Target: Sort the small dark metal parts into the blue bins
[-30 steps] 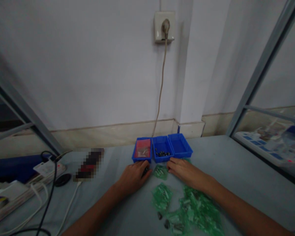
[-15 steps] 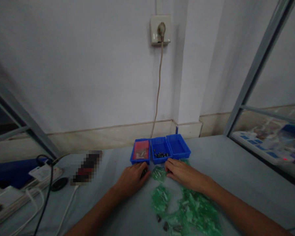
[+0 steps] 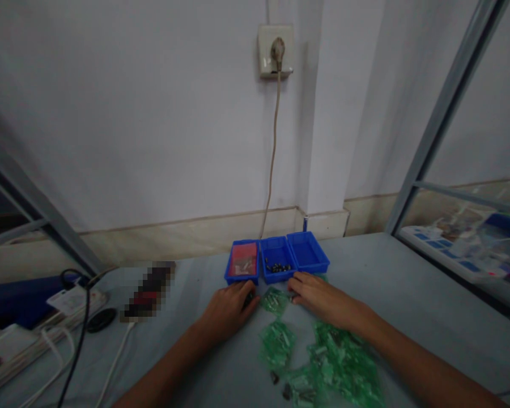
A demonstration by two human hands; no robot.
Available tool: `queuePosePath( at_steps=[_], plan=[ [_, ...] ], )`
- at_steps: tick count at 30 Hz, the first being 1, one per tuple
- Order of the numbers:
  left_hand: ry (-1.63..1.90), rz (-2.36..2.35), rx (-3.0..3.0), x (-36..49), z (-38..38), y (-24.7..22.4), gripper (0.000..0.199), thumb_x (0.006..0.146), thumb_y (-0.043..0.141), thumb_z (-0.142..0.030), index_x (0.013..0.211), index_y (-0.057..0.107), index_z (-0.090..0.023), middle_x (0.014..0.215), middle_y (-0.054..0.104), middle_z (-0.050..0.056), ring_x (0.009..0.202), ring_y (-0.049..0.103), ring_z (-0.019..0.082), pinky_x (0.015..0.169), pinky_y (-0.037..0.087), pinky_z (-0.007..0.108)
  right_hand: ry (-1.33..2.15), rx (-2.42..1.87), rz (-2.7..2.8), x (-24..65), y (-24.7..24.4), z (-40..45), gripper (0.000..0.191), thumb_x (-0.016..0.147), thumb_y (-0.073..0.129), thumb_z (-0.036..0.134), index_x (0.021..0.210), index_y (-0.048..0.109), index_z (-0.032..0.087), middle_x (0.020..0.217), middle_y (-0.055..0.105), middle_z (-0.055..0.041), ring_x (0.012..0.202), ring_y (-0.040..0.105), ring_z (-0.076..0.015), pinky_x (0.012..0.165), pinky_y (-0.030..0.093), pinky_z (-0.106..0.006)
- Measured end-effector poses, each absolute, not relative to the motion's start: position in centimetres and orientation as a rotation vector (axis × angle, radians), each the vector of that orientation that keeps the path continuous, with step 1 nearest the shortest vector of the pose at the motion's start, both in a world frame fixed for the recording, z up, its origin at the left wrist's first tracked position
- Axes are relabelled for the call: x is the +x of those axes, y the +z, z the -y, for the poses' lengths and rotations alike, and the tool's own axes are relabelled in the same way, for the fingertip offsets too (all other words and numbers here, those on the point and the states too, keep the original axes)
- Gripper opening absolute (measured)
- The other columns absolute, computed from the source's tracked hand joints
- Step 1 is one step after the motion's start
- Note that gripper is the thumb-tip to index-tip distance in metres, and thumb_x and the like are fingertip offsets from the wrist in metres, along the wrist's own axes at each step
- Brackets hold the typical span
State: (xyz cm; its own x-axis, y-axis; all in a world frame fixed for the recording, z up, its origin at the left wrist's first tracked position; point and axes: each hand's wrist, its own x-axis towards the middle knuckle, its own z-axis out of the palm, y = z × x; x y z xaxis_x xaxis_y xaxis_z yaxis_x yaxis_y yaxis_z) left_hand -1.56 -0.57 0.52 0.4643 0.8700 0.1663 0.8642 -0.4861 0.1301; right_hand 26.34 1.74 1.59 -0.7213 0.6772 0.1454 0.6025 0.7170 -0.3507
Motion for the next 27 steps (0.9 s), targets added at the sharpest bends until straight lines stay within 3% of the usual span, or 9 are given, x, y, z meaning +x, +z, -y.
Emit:
queuePosePath(
  at_steps=[7, 12, 21, 27],
  plan=[
    [0.319, -1.586, 2.657, -1.59, 0.61, 0.53, 0.025, 0.103, 0.039, -0.046, 0.104, 0.053, -0.025, 0.099, 0.068, 0.003, 0.086, 0.065, 0.02, 0.071, 0.045, 0.029, 0.354, -1.037, 2.684, 26.4, 1.55, -2.04, 0.004, 0.096, 0.057, 0.019, 0.1, 0.058, 0.019, 0.102, 0.063, -0.0089, 0.1, 0.057, -0.0264, 0.087, 0.042, -0.037],
    [0.329, -1.579, 2.669, -1.65, 0.57, 0.35, 0.023, 0.103, 0.04, -0.045, 0.105, 0.052, -0.025, 0.101, 0.068, 0.003, 0.087, 0.065, 0.02, 0.073, 0.045, 0.029, 0.444, -1.054, 2.662, 26.49, 0.9, -2.34, 0.012, 0.092, 0.061, 0.016, 0.103, 0.057, 0.02, 0.106, 0.061, -0.0068, 0.095, 0.06, -0.0233, 0.079, 0.042, -0.032],
    [0.347, -1.58, 2.683, -1.69, 0.55, 0.23, 0.023, 0.103, 0.04, -0.045, 0.104, 0.052, -0.025, 0.099, 0.068, 0.002, 0.084, 0.065, 0.019, 0.07, 0.044, 0.028, 0.461, -1.002, 2.652, 26.4, 1.07, -2.08, 0.015, 0.093, 0.06, 0.015, 0.105, 0.057, 0.022, 0.108, 0.06, -0.0059, 0.095, 0.061, -0.0232, 0.078, 0.043, -0.033],
    [0.341, -1.584, 2.691, -1.65, 0.44, 0.11, 0.024, 0.103, 0.04, -0.045, 0.105, 0.053, -0.025, 0.099, 0.068, 0.002, 0.085, 0.065, 0.019, 0.07, 0.044, 0.028, 0.354, -1.041, 2.654, 26.19, 1.27, -1.86, 0.013, 0.094, 0.064, 0.023, 0.104, 0.057, 0.021, 0.105, 0.063, -0.0065, 0.096, 0.062, -0.0249, 0.078, 0.044, -0.033]
  ],
)
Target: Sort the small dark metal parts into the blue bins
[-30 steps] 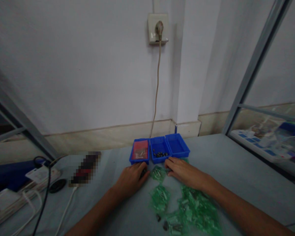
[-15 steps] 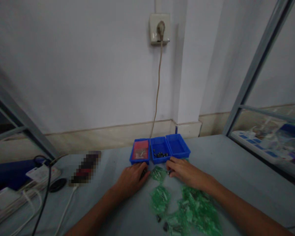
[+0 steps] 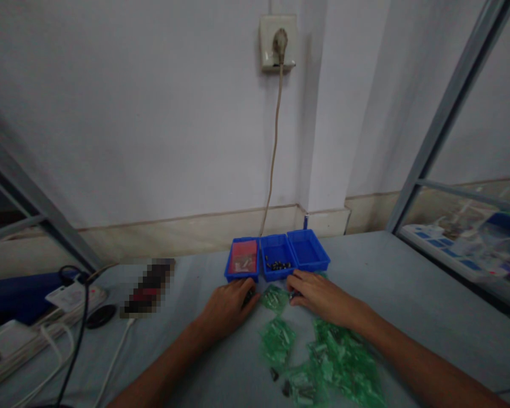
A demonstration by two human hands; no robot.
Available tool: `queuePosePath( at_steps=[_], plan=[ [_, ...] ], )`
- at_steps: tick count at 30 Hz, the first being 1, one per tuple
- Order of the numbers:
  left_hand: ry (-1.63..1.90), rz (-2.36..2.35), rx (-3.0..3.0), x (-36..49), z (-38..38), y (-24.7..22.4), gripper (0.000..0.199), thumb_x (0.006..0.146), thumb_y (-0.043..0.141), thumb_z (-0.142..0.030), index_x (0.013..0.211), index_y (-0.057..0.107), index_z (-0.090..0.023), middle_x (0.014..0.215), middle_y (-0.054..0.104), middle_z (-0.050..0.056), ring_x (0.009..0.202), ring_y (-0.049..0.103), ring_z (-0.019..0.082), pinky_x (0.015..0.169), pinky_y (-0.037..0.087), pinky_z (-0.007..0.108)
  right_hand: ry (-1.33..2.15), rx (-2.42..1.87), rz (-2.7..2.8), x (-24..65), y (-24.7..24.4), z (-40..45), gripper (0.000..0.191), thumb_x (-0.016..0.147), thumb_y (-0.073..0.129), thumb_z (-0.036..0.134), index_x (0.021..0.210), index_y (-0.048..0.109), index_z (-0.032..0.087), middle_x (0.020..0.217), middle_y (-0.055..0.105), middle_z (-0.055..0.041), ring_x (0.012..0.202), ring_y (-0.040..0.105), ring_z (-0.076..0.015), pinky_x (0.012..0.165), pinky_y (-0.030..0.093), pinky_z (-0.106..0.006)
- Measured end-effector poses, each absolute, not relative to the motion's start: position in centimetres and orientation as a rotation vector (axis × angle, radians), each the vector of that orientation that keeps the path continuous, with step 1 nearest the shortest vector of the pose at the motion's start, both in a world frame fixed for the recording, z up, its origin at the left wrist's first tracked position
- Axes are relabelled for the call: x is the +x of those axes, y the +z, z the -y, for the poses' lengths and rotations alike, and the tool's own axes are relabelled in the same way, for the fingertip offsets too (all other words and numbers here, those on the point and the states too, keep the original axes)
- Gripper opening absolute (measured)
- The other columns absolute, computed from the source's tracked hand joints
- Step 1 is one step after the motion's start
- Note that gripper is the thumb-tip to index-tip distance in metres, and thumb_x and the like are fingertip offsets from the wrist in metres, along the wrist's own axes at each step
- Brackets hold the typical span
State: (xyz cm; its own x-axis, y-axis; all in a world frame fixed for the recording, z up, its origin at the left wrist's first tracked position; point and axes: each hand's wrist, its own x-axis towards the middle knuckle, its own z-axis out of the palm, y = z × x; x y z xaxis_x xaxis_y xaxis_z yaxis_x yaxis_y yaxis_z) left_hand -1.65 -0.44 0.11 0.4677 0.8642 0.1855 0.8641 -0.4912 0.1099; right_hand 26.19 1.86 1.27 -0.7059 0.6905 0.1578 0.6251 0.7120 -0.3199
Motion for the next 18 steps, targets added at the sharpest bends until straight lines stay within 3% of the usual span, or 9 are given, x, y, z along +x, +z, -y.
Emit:
queuePosePath(
  at_steps=[11, 18],
  plan=[
    [0.32, -1.588, 2.704, -1.6, 0.6, 0.3, 0.023, 0.103, 0.039, -0.044, 0.105, 0.052, -0.024, 0.101, 0.068, 0.003, 0.087, 0.066, 0.02, 0.072, 0.047, 0.029, 0.161, -1.041, 2.719, 25.9, 0.9, -1.9, 0.011, 0.095, 0.064, 0.029, 0.098, 0.06, 0.02, 0.101, 0.067, -0.006, 0.091, 0.064, -0.0244, 0.077, 0.041, -0.034],
    [0.277, -1.582, 2.769, -1.5, 0.7, 0.5, 0.025, 0.105, 0.035, -0.042, 0.106, 0.052, -0.024, 0.1, 0.068, 0.005, 0.09, 0.066, 0.022, 0.075, 0.05, 0.031, 0.183, -1.063, 2.708, 26.1, 1.9, -1.6, 0.024, 0.094, 0.065, 0.043, 0.092, 0.062, 0.019, 0.093, 0.07, -0.006, 0.09, 0.063, -0.0255, 0.082, 0.034, -0.038]
  ],
)
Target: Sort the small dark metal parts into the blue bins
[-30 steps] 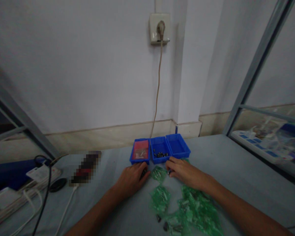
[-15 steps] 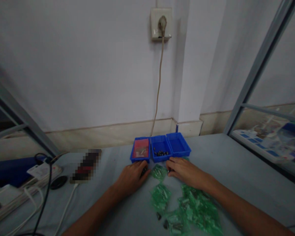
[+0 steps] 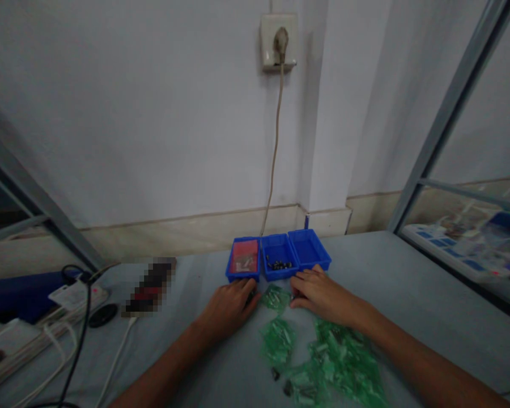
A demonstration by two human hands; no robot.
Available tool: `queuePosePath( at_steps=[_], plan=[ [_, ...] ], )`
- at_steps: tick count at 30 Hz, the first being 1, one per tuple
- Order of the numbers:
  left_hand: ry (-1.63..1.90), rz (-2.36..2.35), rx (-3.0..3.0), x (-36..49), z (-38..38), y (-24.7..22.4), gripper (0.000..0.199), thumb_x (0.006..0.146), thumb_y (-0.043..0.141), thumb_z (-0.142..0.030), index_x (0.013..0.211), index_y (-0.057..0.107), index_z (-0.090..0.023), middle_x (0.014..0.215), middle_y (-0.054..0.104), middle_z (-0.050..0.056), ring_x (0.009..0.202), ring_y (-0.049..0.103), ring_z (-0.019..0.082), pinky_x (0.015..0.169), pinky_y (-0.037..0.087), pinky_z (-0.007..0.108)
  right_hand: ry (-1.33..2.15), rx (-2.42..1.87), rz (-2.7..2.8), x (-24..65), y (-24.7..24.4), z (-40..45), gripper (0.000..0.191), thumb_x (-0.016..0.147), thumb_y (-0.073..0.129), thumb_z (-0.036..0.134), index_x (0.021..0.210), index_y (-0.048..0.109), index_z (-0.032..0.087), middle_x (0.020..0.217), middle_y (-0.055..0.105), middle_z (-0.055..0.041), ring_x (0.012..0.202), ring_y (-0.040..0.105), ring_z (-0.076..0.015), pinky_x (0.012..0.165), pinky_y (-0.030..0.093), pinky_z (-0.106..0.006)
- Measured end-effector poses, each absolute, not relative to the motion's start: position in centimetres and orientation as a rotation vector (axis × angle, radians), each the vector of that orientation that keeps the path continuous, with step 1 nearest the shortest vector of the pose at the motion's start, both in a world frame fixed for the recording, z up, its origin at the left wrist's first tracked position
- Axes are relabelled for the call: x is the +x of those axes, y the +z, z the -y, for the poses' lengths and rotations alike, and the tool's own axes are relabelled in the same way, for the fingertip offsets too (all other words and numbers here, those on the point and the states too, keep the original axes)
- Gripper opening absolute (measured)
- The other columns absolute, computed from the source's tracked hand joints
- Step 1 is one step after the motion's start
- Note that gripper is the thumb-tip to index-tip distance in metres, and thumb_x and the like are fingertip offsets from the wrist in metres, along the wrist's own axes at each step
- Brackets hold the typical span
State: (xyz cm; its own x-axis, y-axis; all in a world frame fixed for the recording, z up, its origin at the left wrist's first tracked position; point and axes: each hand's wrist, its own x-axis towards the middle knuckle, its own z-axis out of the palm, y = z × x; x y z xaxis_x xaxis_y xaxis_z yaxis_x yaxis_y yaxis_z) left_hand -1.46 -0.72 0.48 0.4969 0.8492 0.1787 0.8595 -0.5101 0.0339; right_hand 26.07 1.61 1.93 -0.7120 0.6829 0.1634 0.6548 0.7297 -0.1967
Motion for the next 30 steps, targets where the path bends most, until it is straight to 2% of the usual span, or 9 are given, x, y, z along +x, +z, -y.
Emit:
queuePosePath(
  at_steps=[5, 10, 16, 19, 23, 27, 30],
  plan=[
    [-0.22, 1.513, -2.645, -1.4, 0.9, 0.6, 0.026, 0.104, 0.036, -0.043, 0.109, 0.052, -0.024, 0.102, 0.068, 0.006, 0.092, 0.066, 0.024, 0.075, 0.051, 0.034, 0.246, -1.059, 2.714, 26.5, 2.3, -1.8, 0.016, 0.098, 0.059, 0.033, 0.092, 0.061, 0.019, 0.091, 0.07, -0.0056, 0.09, 0.064, -0.0244, 0.082, 0.034, -0.036],
    [-0.224, 1.529, -2.612, -1.3, 1.0, 0.7, 0.025, 0.103, 0.038, -0.042, 0.11, 0.053, -0.023, 0.102, 0.069, 0.006, 0.091, 0.066, 0.024, 0.074, 0.051, 0.033, 0.342, -1.091, 2.598, 26.6, 3.2, -1.8, 0.013, 0.101, 0.051, 0.028, 0.094, 0.058, 0.02, 0.091, 0.068, -0.0062, 0.086, 0.063, -0.0218, 0.074, 0.039, -0.031],
    [-0.218, 1.557, -2.571, -1.2, 0.9, 0.4, 0.024, 0.103, 0.038, -0.039, 0.107, 0.054, -0.022, 0.1, 0.069, 0.007, 0.085, 0.067, 0.023, 0.07, 0.051, 0.032, 0.45, -1.023, 2.194, 25.5, 3.6, -1.5, 0.014, 0.102, 0.048, 0.031, 0.098, 0.057, 0.022, 0.091, 0.065, -0.0049, 0.084, 0.06, -0.0209, 0.077, 0.043, -0.033],
    [-0.219, 1.587, -2.558, -1.0, 0.9, 0.4, 0.023, 0.103, 0.037, -0.039, 0.106, 0.054, -0.023, 0.099, 0.07, 0.006, 0.085, 0.067, 0.022, 0.069, 0.051, 0.031, 0.693, -0.985, 1.921, 24.5, 3.1, -1.6, 0.015, 0.098, 0.055, 0.036, 0.095, 0.059, 0.022, 0.083, 0.062, -0.0017, 0.077, 0.057, -0.0185, 0.073, 0.044, -0.031],
    [-0.189, 1.604, -2.57, -0.9, 0.9, 0.6, 0.024, 0.104, 0.036, -0.038, 0.105, 0.054, -0.022, 0.1, 0.07, 0.006, 0.087, 0.068, 0.022, 0.07, 0.051, 0.03, 1.138, -0.857, 1.677, 23.7, 2.9, -2.1, 0.021, 0.09, 0.067, 0.042, 0.091, 0.06, 0.021, 0.07, 0.056, 0.0029, 0.062, 0.052, -0.0145, 0.058, 0.041, -0.026],
    [-0.169, 1.602, -2.579, -0.8, 0.8, 0.7, 0.026, 0.105, 0.035, -0.039, 0.105, 0.054, -0.022, 0.1, 0.07, 0.007, 0.086, 0.068, 0.023, 0.069, 0.051, 0.031, 1.387, -0.792, 1.408, 23.3, 3.3, -2.6, 0.028, 0.083, 0.075, 0.042, 0.094, 0.062, 0.02, 0.079, 0.064, 0.0003, 0.058, 0.052, -0.0112, 0.052, 0.038, -0.022],
    [-0.174, 1.591, -2.582, -0.8, 0.9, 0.7, 0.026, 0.105, 0.035, -0.039, 0.106, 0.054, -0.022, 0.1, 0.07, 0.007, 0.086, 0.068, 0.023, 0.068, 0.051, 0.031, 1.527, -0.723, 1.247, 23.1, 3.3, -2.9, 0.028, 0.084, 0.075, 0.042, 0.09, 0.062, 0.018, 0.08, 0.064, -0.0008, 0.054, 0.047, -0.0079, 0.048, 0.032, -0.02]
  ],
)
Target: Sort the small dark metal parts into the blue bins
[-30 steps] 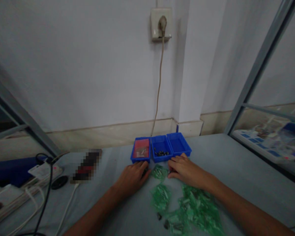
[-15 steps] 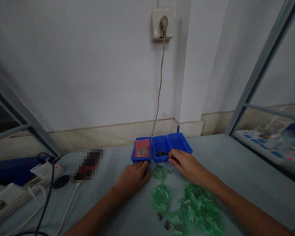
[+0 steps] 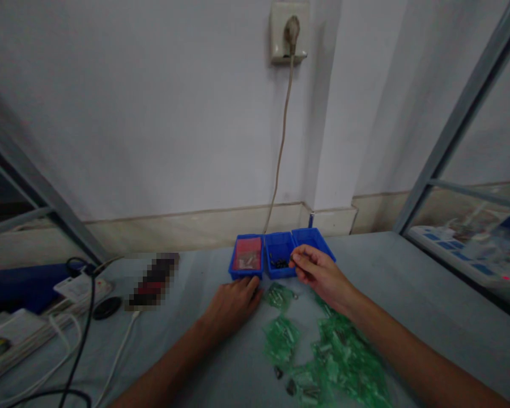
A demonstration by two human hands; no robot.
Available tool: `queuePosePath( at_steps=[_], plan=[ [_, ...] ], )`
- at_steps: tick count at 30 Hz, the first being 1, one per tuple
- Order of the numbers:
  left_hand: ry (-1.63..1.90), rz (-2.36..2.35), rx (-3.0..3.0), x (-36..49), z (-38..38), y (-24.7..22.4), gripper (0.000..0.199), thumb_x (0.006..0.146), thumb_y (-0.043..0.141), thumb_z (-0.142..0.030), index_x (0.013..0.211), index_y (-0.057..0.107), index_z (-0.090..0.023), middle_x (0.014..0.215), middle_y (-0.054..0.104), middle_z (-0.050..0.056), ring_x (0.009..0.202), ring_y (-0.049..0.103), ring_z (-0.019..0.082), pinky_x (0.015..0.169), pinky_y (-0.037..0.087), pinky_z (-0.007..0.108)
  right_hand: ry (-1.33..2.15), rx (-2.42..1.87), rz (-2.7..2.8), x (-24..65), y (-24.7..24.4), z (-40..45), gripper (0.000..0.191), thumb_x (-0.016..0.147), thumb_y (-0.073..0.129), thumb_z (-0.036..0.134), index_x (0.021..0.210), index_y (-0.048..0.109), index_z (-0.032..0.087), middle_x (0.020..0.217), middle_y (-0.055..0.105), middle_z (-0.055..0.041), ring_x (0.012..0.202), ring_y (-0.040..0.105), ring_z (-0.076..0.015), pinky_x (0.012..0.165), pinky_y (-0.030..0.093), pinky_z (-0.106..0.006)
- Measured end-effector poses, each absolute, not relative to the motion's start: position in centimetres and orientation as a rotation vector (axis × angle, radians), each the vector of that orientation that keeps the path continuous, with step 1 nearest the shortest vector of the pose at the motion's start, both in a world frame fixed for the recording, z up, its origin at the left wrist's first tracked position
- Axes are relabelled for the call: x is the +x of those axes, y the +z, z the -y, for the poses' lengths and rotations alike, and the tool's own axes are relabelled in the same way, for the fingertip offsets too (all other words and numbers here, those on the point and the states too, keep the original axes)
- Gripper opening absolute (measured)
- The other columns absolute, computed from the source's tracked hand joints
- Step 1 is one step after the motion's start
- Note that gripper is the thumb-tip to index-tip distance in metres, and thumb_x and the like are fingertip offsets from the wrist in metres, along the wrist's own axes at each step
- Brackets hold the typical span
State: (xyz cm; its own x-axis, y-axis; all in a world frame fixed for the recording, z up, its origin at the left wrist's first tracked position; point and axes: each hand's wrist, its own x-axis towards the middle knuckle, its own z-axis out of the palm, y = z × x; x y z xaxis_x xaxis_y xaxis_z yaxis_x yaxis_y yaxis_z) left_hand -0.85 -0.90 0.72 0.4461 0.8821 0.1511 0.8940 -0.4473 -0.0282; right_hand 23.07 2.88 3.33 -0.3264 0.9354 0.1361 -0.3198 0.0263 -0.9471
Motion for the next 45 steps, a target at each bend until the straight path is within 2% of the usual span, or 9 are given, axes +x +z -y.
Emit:
queuePosePath(
  at_steps=[4, 8, 14, 17, 21, 29, 34, 42, 45],
  plan=[
    [-0.186, 1.587, -2.603, -0.9, 0.9, 0.7, 0.026, 0.105, 0.035, -0.039, 0.105, 0.055, -0.022, 0.099, 0.07, 0.007, 0.086, 0.068, 0.022, 0.068, 0.051, 0.03, 1.727, -0.637, 1.109, 23.1, 3.1, -3.4, 0.035, 0.083, 0.076, 0.047, 0.081, 0.059, 0.016, 0.067, 0.055, 0.0033, 0.047, 0.038, -0.0051, 0.043, 0.025, -0.019],
    [-0.194, 1.584, -2.611, -1.0, 0.8, 0.5, 0.026, 0.104, 0.035, -0.039, 0.106, 0.055, -0.022, 0.099, 0.07, 0.007, 0.086, 0.068, 0.022, 0.069, 0.051, 0.03, 1.888, -0.579, 1.026, 23.7, 3.0, -3.8, 0.044, 0.088, 0.068, 0.052, 0.068, 0.05, 0.018, 0.05, 0.033, 0.0107, 0.039, 0.018, -0.004, 0.039, 0.016, -0.019],
    [-0.205, 1.584, -2.627, -1.2, 0.8, 0.4, 0.026, 0.105, 0.035, -0.038, 0.107, 0.056, -0.023, 0.099, 0.07, 0.006, 0.084, 0.068, 0.02, 0.07, 0.051, 0.029, 1.915, -0.576, 0.937, 24.5, 2.8, -3.4, 0.045, 0.087, 0.069, 0.052, 0.066, 0.046, 0.02, 0.049, 0.025, 0.0119, 0.042, 0.008, -0.0058, 0.036, 0.011, -0.019],
    [-0.208, 1.577, -2.641, -1.2, 0.7, 0.5, 0.026, 0.105, 0.034, -0.036, 0.107, 0.056, -0.023, 0.099, 0.07, 0.006, 0.085, 0.068, 0.02, 0.071, 0.051, 0.028, 1.88, -0.59, 0.895, 24.8, 2.5, -3.1, 0.039, 0.085, 0.073, 0.049, 0.073, 0.052, 0.018, 0.055, 0.033, 0.0102, 0.043, 0.009, -0.0048, 0.035, 0.009, -0.018],
    [-0.197, 1.564, -2.654, -1.1, 0.7, 0.6, 0.025, 0.104, 0.034, -0.034, 0.106, 0.056, -0.023, 0.099, 0.07, 0.006, 0.087, 0.068, 0.021, 0.072, 0.052, 0.03, 1.786, -0.607, 0.862, 25.1, 2.3, -2.9, 0.029, 0.083, 0.078, 0.039, 0.084, 0.059, 0.017, 0.065, 0.049, 0.0057, 0.043, 0.018, -0.0024, 0.036, 0.013, -0.016],
    [-0.251, 1.601, -2.645, -1.3, 0.8, 0.3, 0.022, 0.103, 0.037, -0.035, 0.106, 0.055, -0.023, 0.099, 0.07, 0.006, 0.086, 0.068, 0.02, 0.072, 0.051, 0.029, 1.591, -0.697, 0.92, 24.4, 2.5, -2.1, 0.029, 0.076, 0.082, 0.037, 0.085, 0.061, 0.019, 0.083, 0.063, 0.0007, 0.043, 0.026, -0.0023, 0.034, 0.013, -0.016],
    [-0.239, 1.592, -2.641, -1.4, 0.7, 0.2, 0.02, 0.103, 0.039, -0.039, 0.106, 0.053, -0.024, 0.1, 0.07, 0.005, 0.086, 0.068, 0.022, 0.07, 0.051, 0.03, 1.474, -0.772, 1.067, 23.8, 1.9, -1.9, 0.027, 0.08, 0.078, 0.04, 0.089, 0.061, 0.022, 0.086, 0.064, -0.0004, 0.044, 0.03, -0.0035, 0.036, 0.016, -0.018],
    [-0.215, 1.605, -2.628, -1.4, 0.5, 0.2, 0.015, 0.103, 0.037, -0.033, 0.103, 0.048, -0.023, 0.096, 0.071, 0.005, 0.082, 0.068, 0.022, 0.067, 0.049, 0.03, 1.286, -0.923, 1.301, 23.7, 1.3, -1.6, 0.023, 0.082, 0.077, 0.04, 0.089, 0.062, 0.023, 0.058, 0.043, 0.007, 0.044, 0.032, -0.0084, 0.04, 0.02, -0.021],
    [-0.225, 1.586, -2.641, -1.5, 0.4, 0.1, 0.014, 0.103, 0.037, -0.033, 0.104, 0.047, -0.023, 0.098, 0.071, 0.005, 0.085, 0.069, 0.022, 0.069, 0.049, 0.03, 1.288, -0.892, 1.259, 23.6, 1.3, -1.7, 0.024, 0.082, 0.076, 0.041, 0.09, 0.062, 0.023, 0.066, 0.054, 0.0045, 0.044, 0.032, -0.0073, 0.039, 0.021, -0.021]
  ],
)
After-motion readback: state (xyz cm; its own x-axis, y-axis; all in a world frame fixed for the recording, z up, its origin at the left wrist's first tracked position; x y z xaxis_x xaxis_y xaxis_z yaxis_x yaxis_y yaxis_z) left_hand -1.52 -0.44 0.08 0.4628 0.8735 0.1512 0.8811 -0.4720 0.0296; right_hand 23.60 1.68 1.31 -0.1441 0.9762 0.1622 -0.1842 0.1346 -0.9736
